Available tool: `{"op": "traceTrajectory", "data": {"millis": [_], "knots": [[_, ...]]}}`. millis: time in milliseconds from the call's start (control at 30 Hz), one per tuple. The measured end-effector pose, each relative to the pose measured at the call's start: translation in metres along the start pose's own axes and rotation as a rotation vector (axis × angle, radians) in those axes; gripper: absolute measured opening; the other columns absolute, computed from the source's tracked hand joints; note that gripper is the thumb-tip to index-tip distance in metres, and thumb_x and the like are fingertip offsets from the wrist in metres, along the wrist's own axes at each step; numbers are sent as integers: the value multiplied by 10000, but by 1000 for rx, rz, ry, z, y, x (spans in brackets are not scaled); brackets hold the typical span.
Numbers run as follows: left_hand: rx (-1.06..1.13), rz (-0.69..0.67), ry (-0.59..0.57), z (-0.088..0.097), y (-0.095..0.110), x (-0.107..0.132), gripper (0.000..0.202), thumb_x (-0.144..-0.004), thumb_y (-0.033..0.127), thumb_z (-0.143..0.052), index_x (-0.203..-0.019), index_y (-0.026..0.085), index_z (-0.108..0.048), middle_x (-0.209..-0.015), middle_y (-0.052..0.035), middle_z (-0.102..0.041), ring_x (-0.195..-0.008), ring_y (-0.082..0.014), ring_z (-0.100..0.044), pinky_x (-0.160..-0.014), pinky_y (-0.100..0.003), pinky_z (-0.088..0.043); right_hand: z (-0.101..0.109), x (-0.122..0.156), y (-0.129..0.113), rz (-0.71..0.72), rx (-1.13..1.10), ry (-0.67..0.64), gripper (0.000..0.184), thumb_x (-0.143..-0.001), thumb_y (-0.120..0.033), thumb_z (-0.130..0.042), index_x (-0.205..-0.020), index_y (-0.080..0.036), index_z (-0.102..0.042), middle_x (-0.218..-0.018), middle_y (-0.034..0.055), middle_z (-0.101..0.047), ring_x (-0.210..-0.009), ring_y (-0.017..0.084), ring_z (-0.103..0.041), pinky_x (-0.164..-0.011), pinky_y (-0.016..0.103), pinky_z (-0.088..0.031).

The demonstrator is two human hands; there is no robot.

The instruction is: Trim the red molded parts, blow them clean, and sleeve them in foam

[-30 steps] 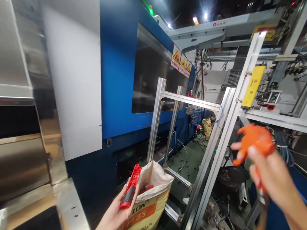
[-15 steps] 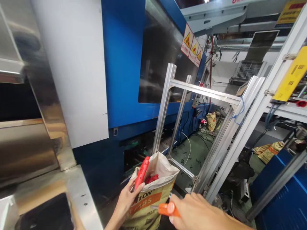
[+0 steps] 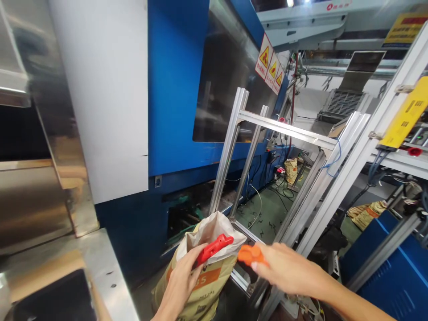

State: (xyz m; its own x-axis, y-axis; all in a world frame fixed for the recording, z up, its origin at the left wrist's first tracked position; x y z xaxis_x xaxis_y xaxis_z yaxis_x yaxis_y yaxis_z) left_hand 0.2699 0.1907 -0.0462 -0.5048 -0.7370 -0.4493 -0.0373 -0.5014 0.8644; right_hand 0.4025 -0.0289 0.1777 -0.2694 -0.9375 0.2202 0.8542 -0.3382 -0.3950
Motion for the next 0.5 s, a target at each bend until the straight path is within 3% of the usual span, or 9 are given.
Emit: {"op": "traceTrajectory", "data": {"millis": [267, 400, 500], "knots": [[26, -5, 1, 5, 3, -2, 315, -788, 323, -640, -1082, 265, -736, -1199, -106, -727, -1156, -343, -613, -1068, -514, -405, 7, 9, 10, -57, -141, 21, 187, -959, -413, -392, -907, -257, -480, -619, -68, -533, -455, 91, -482, -398, 167, -334], [136, 72, -4, 6, 9, -3, 311, -734, 344, -698, -1030, 277, -766, -1163, -93, -740, -1152, -371, -589, -1101, -547, -342, 5, 11, 12, -64, -147, -18, 210, -970, -433, -373, -930, -256, -479, -600, -74, -516, -449, 85, -479, -414, 159, -347], [288, 168, 4, 4, 16, -2, 377, -674, 340, -770, -1046, 279, -761, -1232, -72, -711, -1249, -358, -528, -1169, -495, -258, 0, 12, 11, -67, -114, -64, 221, -969, -433, -374, -981, -249, -495, -640, -63, -534, -479, 90, -496, -441, 168, -356]]}}
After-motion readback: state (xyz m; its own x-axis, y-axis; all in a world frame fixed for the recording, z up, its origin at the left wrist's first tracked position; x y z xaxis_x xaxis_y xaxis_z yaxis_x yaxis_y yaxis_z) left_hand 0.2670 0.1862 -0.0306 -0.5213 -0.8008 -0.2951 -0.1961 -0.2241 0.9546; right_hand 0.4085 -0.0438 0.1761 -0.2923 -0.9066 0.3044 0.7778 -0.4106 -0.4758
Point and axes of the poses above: each hand's wrist, its own x-axis away from the middle knuckle, its own z-axis out of the back of the hand, y = z × x, the point moved 1 cm from there along -x, towards the middle knuckle
